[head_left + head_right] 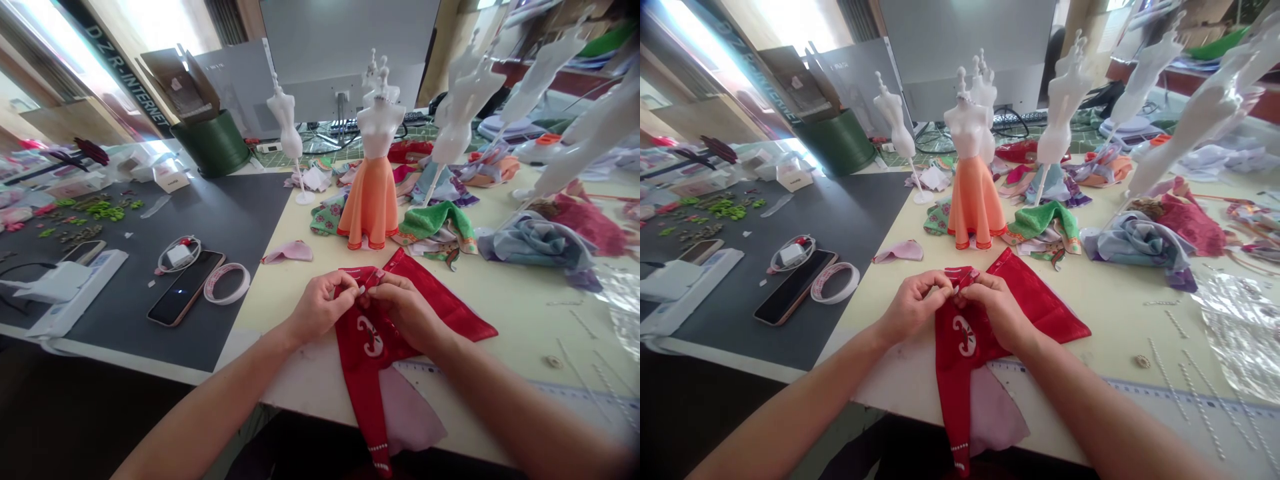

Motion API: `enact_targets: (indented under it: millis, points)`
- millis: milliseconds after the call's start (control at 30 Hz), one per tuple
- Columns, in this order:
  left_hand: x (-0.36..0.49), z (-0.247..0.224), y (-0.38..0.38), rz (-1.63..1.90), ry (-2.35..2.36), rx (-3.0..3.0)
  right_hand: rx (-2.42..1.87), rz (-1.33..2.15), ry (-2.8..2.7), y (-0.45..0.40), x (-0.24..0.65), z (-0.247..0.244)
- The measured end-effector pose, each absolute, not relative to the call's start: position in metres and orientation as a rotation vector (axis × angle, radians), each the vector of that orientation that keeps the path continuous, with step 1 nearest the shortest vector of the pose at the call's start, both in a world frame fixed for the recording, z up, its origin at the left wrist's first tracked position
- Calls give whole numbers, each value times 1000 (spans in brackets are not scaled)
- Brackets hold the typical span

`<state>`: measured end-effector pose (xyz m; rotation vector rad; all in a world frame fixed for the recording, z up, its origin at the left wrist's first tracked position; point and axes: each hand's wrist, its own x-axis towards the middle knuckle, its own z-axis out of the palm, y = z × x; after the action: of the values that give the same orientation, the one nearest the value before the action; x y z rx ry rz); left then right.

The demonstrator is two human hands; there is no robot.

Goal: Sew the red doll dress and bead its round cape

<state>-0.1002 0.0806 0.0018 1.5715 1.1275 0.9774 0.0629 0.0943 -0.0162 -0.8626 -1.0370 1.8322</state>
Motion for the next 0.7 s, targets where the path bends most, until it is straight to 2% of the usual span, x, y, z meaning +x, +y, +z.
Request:
enact_targets:
  millis: [167, 500, 700]
  points:
    - [-104, 2, 83, 1075, 1225, 1600, -874, 1878, -1069, 91, 64, -11]
    - [-108, 3, 86, 797, 979, 1294, -759, 1996, -1279, 91, 69, -6]
    - [-109, 4, 87, 907, 909, 1366, -821, 1998, -1366, 90, 68, -4]
